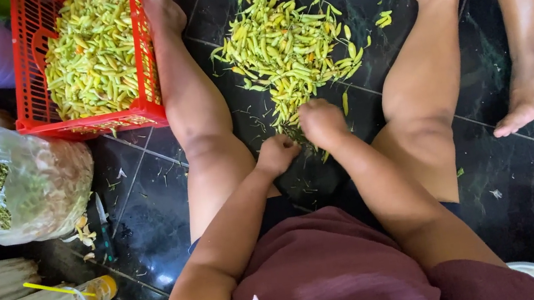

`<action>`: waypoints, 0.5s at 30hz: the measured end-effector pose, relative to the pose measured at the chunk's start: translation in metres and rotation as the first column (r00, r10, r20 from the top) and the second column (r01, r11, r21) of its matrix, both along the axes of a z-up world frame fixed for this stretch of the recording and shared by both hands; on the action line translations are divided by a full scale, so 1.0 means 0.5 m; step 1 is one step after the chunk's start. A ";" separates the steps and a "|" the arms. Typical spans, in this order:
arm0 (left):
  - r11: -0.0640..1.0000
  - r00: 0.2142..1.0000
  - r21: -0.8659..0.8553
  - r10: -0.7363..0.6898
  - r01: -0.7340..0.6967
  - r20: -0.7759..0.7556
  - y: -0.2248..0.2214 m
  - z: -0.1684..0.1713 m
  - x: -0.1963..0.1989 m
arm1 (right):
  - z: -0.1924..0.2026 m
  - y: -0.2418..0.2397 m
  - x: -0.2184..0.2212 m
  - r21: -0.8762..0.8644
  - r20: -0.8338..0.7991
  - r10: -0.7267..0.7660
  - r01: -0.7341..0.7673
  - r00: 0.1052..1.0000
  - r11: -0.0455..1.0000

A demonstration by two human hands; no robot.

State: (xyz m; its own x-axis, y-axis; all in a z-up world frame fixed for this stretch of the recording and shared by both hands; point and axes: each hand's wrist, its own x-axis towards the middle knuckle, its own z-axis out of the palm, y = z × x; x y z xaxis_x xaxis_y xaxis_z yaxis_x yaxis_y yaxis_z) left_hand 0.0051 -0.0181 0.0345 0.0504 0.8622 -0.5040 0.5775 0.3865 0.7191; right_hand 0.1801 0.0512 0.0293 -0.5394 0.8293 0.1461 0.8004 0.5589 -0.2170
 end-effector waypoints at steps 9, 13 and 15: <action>0.936 0.893 -0.174 0.344 -0.305 0.290 0.013 -0.008 -0.014 | 0.061 -0.005 0.006 -0.497 0.072 -0.125 0.144 0.990 0.856; 0.892 0.831 -0.257 0.444 -0.373 0.336 0.013 -0.013 -0.007 | 0.051 -0.014 0.000 -0.460 0.039 -0.139 0.141 0.990 0.876; 0.868 0.813 -0.319 0.479 -0.381 0.330 0.015 -0.020 -0.013 | 0.056 -0.013 0.001 -0.483 0.050 -0.151 0.156 0.987 0.862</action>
